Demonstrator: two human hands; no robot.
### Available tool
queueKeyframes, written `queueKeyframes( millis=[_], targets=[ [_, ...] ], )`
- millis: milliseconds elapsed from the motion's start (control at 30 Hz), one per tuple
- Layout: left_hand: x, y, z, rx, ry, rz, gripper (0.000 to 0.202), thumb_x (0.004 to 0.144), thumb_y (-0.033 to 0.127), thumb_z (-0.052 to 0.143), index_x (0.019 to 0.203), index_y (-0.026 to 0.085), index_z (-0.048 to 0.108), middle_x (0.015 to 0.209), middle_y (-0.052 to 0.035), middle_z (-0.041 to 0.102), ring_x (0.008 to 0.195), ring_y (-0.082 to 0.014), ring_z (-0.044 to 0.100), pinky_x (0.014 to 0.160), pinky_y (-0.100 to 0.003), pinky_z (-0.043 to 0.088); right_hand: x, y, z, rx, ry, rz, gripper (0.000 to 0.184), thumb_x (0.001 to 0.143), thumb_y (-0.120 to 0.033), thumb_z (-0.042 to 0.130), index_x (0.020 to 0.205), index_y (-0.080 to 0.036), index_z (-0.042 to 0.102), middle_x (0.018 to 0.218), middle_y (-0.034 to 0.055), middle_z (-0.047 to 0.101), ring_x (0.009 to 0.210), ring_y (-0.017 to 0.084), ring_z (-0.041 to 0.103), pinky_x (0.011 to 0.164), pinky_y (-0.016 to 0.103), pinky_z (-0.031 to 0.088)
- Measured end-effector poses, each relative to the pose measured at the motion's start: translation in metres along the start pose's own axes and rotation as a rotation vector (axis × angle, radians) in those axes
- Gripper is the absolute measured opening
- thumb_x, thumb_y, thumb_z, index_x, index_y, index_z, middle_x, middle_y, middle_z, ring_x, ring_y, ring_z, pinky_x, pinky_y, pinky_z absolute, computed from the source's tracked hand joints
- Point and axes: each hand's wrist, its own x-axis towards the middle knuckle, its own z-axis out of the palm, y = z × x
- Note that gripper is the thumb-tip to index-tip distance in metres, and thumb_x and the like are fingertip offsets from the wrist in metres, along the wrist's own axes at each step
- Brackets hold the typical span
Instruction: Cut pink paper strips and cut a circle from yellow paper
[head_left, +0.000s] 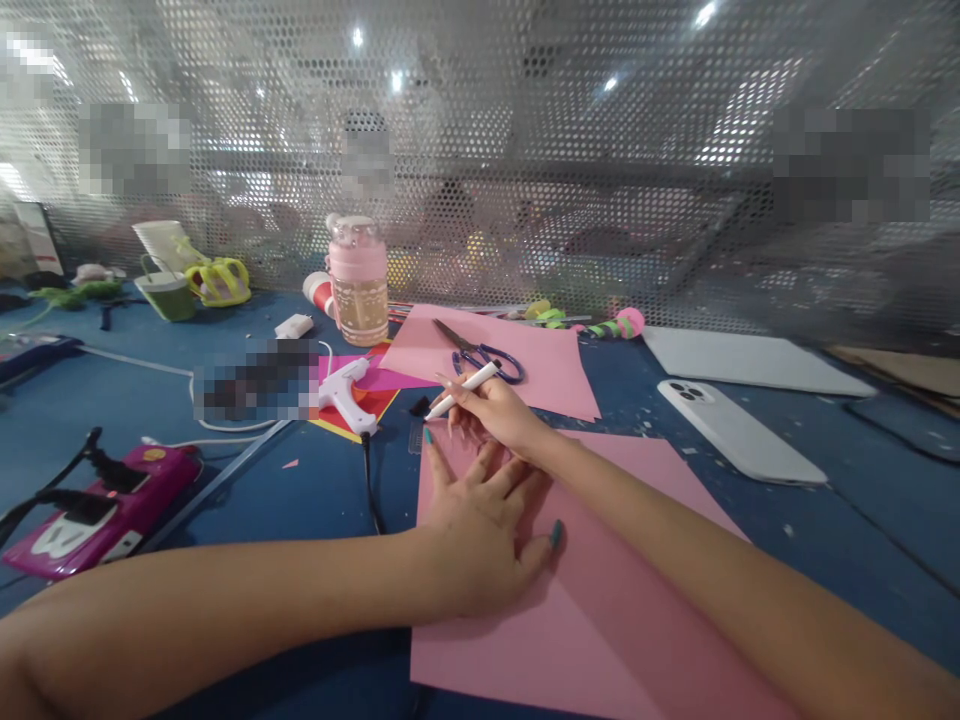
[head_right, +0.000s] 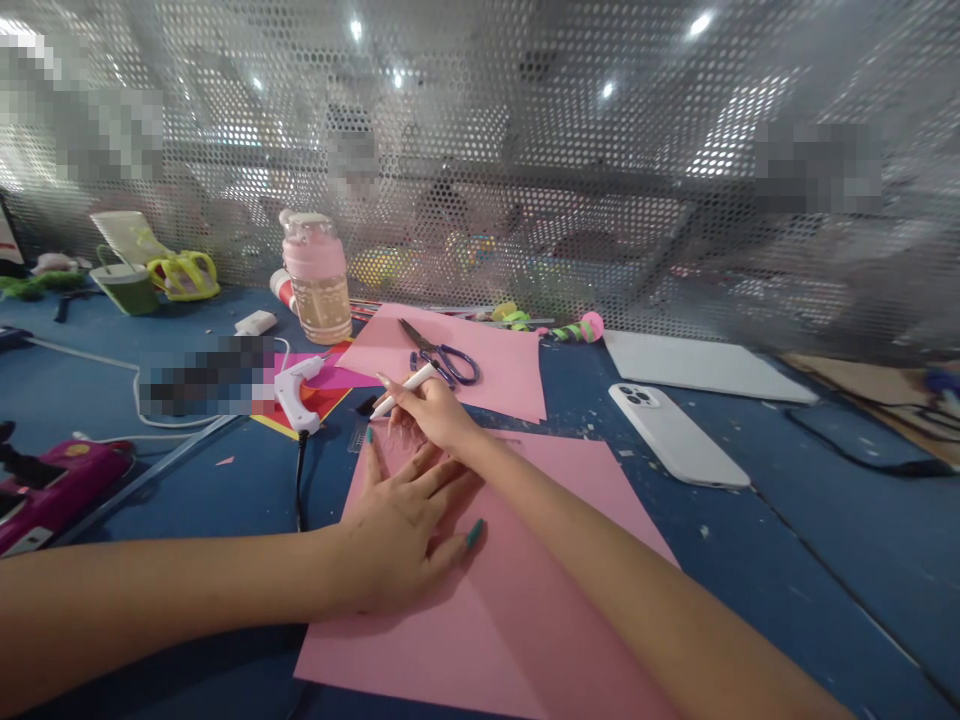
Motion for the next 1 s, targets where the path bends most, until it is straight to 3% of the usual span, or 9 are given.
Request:
queueKeyframes(
  millis=[367, 600, 1000],
  targets=[
    [0.001, -0.002, 0.000, -0.004, -0.008, 0.027, 0.050, 0.087, 0.043, 0.023, 0.132, 0.023, 0.033, 0.138, -0.0051, 0.036, 0.129, -0.0339, 0.020, 0.098, -0.066, 0.000, 0.003, 0.005, -0.005, -0.118, 0.060, -0.063, 0.044, 0.068, -0.056, 0.057, 0.051, -0.016, 0.050, 0.040, -0.0039, 0.045, 0.036, 0.005, 0.033, 0.037, 0.022, 0.022],
    [0.001, -0.003, 0.003, -0.010, -0.022, 0.027, 0.052, 0.088, 0.046, 0.019, 0.133, 0.023, 0.030, 0.139, -0.0066, 0.035, 0.130, -0.0325, 0.019, 0.093, -0.070, -0.011, 0.006, 0.001, -0.013, -0.111, 0.020, -0.009, 0.043, 0.061, -0.057, 0.060, 0.059, -0.014, 0.059, 0.037, -0.0047, 0.044, 0.033, 0.005, 0.032, 0.035, 0.022, 0.018],
    [0.003, -0.005, 0.003, -0.023, -0.042, 0.031, 0.052, 0.088, 0.048, 0.017, 0.136, 0.028, 0.024, 0.141, -0.0040, 0.032, 0.130, -0.0336, 0.019, 0.091, -0.072, -0.007, 0.013, 0.003, -0.031, -0.077, 0.002, 0.056, 0.029, 0.066, -0.038, 0.062, 0.051, -0.014, 0.055, 0.032, -0.0039, 0.046, 0.029, 0.004, 0.031, 0.031, 0.019, 0.016]
  ],
)
